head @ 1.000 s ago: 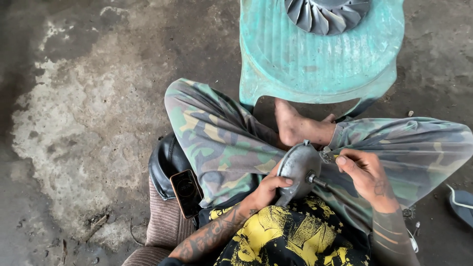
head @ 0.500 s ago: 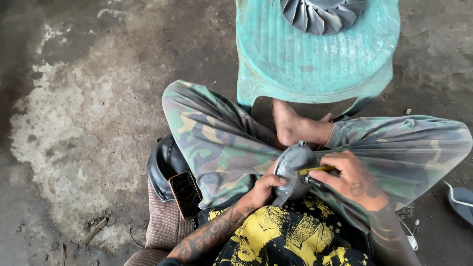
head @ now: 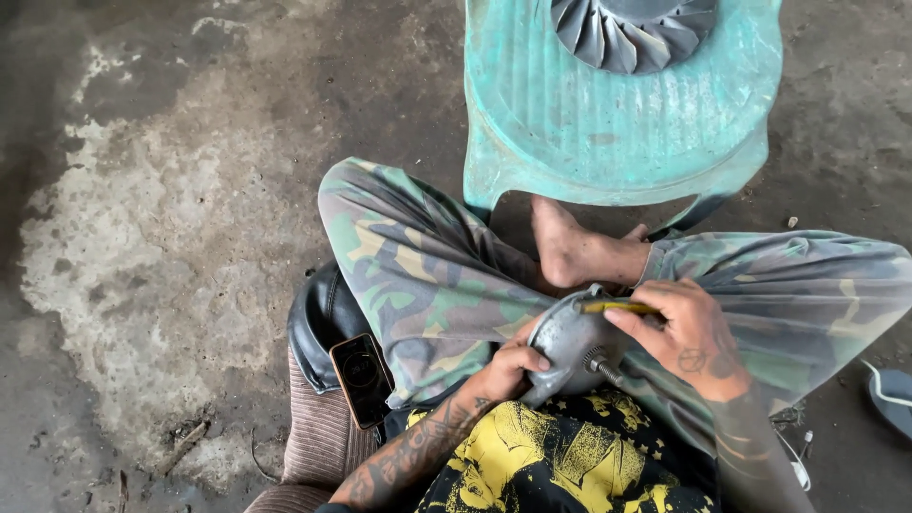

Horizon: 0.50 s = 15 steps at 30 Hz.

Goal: The person sits cross-legged on the ground and uses a yellow brush to clean a silver mechanical housing and a fan-like impeller. They scrub the surfaces of the parts, rotate them to access different areas, and place them on a green plastic chair.

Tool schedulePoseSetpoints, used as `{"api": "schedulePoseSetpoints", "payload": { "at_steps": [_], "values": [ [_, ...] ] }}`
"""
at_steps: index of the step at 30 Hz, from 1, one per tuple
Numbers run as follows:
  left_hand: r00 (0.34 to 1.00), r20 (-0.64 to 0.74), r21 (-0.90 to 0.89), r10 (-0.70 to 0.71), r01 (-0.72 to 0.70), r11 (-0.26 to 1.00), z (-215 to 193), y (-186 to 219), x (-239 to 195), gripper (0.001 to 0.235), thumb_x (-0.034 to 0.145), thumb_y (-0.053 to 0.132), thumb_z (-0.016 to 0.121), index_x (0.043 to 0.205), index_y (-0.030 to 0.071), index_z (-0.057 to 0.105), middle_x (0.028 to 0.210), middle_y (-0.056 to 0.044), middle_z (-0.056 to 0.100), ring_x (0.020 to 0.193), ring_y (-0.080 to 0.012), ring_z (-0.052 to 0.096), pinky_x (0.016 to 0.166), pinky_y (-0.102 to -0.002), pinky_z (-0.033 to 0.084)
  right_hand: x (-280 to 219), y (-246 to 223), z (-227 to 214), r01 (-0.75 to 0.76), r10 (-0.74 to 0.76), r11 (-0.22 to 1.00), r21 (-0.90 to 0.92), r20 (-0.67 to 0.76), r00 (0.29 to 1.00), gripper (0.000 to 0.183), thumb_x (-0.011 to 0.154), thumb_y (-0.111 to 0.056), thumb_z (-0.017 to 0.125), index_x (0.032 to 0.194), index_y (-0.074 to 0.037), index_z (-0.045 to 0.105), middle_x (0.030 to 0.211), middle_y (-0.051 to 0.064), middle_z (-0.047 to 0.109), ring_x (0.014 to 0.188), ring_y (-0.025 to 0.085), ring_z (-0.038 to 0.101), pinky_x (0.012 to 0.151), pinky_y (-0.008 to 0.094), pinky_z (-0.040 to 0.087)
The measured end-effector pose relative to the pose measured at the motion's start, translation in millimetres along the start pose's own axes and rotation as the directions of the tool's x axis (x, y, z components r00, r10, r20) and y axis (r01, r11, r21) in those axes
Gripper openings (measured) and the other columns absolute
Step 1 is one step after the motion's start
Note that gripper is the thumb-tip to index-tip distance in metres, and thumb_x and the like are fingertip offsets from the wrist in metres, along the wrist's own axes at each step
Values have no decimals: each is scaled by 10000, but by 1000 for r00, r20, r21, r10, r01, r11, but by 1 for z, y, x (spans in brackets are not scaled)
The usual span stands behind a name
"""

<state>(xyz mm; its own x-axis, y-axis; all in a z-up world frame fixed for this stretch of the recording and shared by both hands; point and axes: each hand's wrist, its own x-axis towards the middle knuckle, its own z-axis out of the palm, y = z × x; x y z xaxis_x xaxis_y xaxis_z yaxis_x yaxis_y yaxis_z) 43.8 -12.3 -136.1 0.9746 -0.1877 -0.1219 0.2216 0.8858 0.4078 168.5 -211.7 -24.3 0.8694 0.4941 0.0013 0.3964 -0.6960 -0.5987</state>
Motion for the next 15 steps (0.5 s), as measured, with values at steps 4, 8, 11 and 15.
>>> {"api": "schedulePoseSetpoints", "payload": {
  "at_steps": [4, 8, 11, 15],
  "values": [
    [983, 166, 132, -80, 58, 990, -9, 7, 4, 973, 723, 172, 649, 1617, -4, 307, 1263, -268, 620, 907, -286, 638, 707, -337, 548, 1, 21, -12, 46, -46, 946, -320, 8, 999, 525, 912, -614, 574, 826, -142, 785, 736, 6, 722, 677, 181, 616, 865, 389, 379],
    [992, 96, 62, -83, 77, 995, 1, 14, 6, 977, 684, 152, 666, 1591, -6, 338, 1348, -287, 590, 1117, -372, 649, 786, -368, 608, 3, 4, -19, 37, -37, 999, -35, -15, 999, 491, 963, -462, 578, 691, -67, 682, 534, 22, 534, 455, 138, 431, 491, 292, 325],
    [984, 166, 64, -67, 57, 996, 14, 20, 8, 935, 763, 169, 731, 1595, -20, 347, 1246, -258, 666, 997, -313, 707, 777, -321, 603, 3, -23, -13, -256, 232, 965, 66, 254, 939, 489, 931, -491, 580, 843, -51, 774, 693, 40, 681, 625, 148, 573, 632, 305, 407],
    [993, 117, 101, -27, 15, 995, 13, 19, 2, 903, 855, 243, 797, 1591, 11, 327, 1303, -189, 633, 1026, -251, 683, 814, -321, 603, 4, 18, -13, -186, 227, 914, -361, 74, 971, 686, 944, -691, 386, 1047, -147, 791, 713, 46, 736, 644, 242, 672, 922, 406, 453]
  ]
}}
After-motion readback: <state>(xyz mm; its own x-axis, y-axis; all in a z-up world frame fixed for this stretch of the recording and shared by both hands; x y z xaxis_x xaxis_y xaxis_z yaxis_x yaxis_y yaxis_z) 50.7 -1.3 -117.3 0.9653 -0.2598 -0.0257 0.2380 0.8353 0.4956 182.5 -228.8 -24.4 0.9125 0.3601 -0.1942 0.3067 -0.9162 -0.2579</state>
